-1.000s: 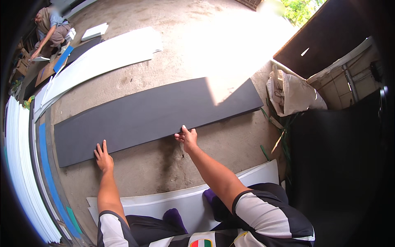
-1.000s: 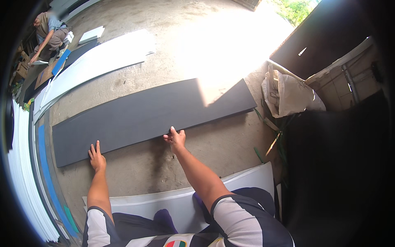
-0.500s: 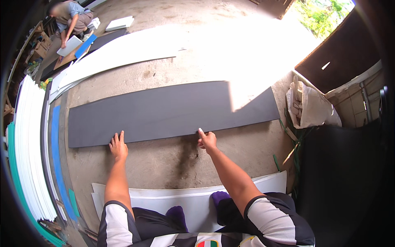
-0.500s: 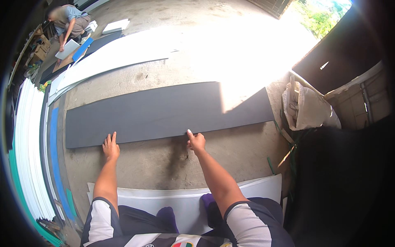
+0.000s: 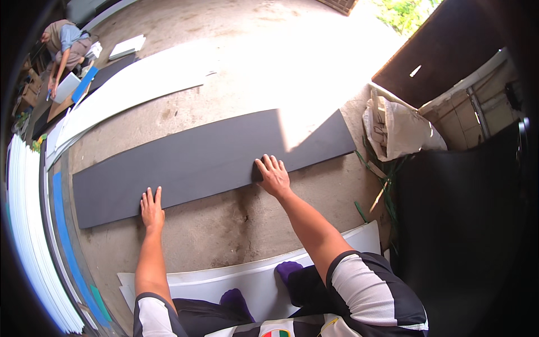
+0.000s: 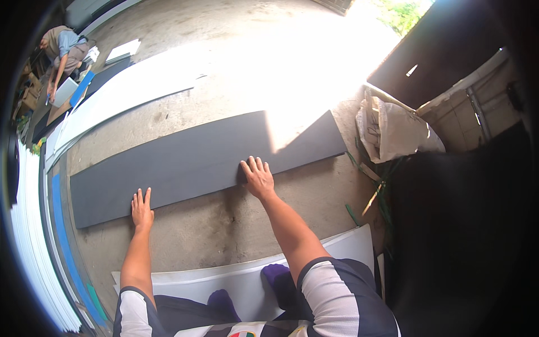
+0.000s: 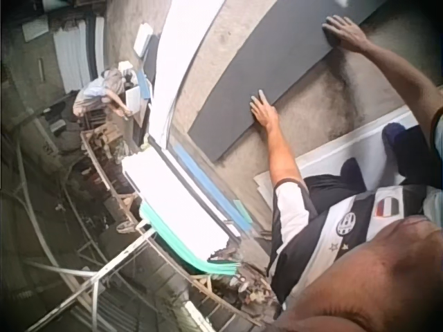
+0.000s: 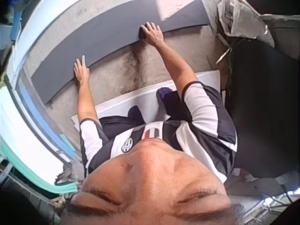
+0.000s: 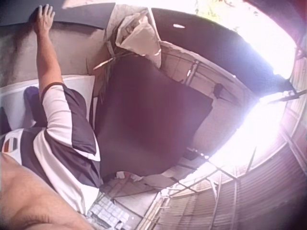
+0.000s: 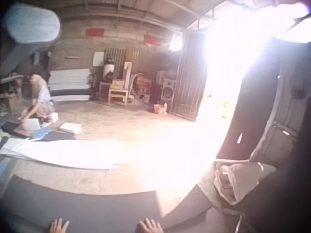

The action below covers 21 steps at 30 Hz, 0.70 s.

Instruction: The person handles large black and white sheets of material in a workshop, picking them up, moving them, and stacking them. They also handle a long wooden plank, placing it on a green sheet and later on a black sheet.

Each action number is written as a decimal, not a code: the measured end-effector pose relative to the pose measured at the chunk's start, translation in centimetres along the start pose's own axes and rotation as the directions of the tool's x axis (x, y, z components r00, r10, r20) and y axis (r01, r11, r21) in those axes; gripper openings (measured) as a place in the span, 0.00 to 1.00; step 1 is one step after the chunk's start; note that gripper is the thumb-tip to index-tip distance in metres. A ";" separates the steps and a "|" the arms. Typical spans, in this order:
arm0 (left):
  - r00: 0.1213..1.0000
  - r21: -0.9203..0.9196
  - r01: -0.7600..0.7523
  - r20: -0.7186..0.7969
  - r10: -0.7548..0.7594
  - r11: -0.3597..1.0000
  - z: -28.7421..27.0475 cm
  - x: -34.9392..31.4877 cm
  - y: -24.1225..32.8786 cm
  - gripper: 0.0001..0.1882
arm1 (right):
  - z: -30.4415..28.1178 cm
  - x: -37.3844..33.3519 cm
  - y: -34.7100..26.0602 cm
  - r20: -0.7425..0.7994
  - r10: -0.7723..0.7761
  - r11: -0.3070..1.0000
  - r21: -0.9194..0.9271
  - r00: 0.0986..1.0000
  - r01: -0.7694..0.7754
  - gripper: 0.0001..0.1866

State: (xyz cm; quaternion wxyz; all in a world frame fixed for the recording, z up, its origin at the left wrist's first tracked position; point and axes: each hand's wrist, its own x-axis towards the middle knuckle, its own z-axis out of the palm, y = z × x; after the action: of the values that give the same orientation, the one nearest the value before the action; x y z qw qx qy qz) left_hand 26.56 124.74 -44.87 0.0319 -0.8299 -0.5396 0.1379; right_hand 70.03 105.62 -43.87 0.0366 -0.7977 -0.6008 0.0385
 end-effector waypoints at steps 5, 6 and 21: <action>1.000 -0.050 0.012 0.019 -0.011 0.999 -1.3 0.0 0.3 0.53 | 0.5 0.2 0.3 0.036 0.012 1.000 -0.011 0.999 -0.012 0.51; 1.000 -0.064 0.003 0.022 -0.002 0.998 -1.4 0.0 0.5 0.53 | 0.6 0.1 0.5 0.032 0.018 1.000 -0.002 0.999 -0.018 0.51; 0.999 -0.142 -0.008 0.037 0.013 0.990 -2.3 0.1 0.3 0.51 | -0.2 0.6 -2.8 0.003 -0.050 0.998 0.043 0.999 0.050 0.46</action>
State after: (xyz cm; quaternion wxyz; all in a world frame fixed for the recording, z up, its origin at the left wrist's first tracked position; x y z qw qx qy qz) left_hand 27.50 124.97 -42.74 -0.0381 -0.8302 -0.5441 0.1154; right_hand 67.48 106.94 -43.42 0.0535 -0.7812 -0.6197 0.0523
